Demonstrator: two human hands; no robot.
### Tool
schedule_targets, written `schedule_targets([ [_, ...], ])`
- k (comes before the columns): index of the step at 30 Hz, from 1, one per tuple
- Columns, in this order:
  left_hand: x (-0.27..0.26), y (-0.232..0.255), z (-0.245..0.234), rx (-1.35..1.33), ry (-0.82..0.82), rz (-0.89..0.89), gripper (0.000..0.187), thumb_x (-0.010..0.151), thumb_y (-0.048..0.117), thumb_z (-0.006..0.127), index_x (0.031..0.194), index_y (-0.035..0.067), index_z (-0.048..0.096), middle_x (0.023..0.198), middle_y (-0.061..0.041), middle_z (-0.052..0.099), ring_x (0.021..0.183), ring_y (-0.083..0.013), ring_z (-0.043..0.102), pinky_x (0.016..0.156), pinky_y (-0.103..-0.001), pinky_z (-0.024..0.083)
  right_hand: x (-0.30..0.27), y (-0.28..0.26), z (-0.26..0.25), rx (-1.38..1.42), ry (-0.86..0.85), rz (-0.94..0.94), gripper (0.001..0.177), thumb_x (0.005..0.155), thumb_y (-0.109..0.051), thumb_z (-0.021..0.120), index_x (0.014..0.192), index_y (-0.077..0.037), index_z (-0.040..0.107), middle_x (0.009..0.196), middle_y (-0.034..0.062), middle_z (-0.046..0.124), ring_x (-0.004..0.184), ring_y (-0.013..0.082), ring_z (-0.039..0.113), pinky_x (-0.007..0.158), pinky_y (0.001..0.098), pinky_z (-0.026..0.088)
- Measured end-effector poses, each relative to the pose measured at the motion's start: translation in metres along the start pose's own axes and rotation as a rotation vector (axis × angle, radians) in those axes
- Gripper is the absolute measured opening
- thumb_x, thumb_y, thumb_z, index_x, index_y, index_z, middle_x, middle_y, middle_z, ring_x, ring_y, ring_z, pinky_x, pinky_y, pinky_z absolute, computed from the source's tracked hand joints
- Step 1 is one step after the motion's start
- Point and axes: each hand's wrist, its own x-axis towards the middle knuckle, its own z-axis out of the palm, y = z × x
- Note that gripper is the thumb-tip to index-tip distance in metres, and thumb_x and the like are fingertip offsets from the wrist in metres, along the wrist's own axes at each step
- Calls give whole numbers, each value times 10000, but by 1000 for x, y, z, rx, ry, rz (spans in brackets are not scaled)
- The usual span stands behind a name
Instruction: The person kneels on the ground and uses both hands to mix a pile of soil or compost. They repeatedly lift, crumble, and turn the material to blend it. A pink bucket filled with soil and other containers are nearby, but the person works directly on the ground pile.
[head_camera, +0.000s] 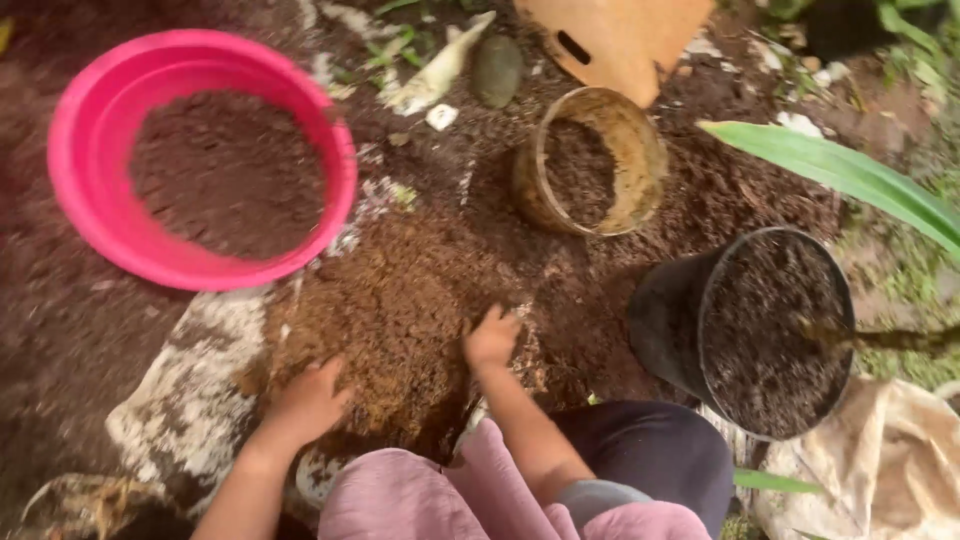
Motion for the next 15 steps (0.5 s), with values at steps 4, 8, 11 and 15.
schedule_targets([
  [4, 22, -9, 9, 83, -9, -90, 617, 1051, 401, 469, 1583, 173, 253, 1523, -103, 455, 947, -152, 403, 890, -425, 340, -17, -25, -6, 321, -171, -48, 337, 950, -230, 646, 1252, -107, 564, 1207, 128, 638, 1095, 318, 632, 898, 459, 590],
  [8, 22, -1, 15, 108, -5, -76, 624, 1043, 386, 478, 1580, 187, 231, 1623, -58, 296, 1494, -281, 290, 1275, -577, 171, -43, -50, -57, 563, -440, -275, 339, 959, -253, 568, 1260, -159, 691, 1287, 78, 673, 975, 205, 673, 871, 376, 575],
  [11, 12, 14, 11, 121, 4, -58, 575, 1060, 337, 473, 1566, 145, 282, 1472, -158, 501, 1066, -203, 722, 894, -333, 669, -45, -48, -113, 427, -476, -262, 295, 1024, -284, 540, 1232, -148, 700, 1190, 63, 730, 653, 79, 592, 653, 264, 558],
  [15, 11, 15, 14, 88, 46, -60, 559, 1029, 387, 494, 1550, 277, 324, 1501, -96, 490, 1424, -288, 411, 1282, -612, 82, -22, -7, -175, 480, -261, 95, 291, 1017, -183, 568, 1299, -119, 607, 1080, 66, 688, 672, 85, 573, 550, 222, 481],
])
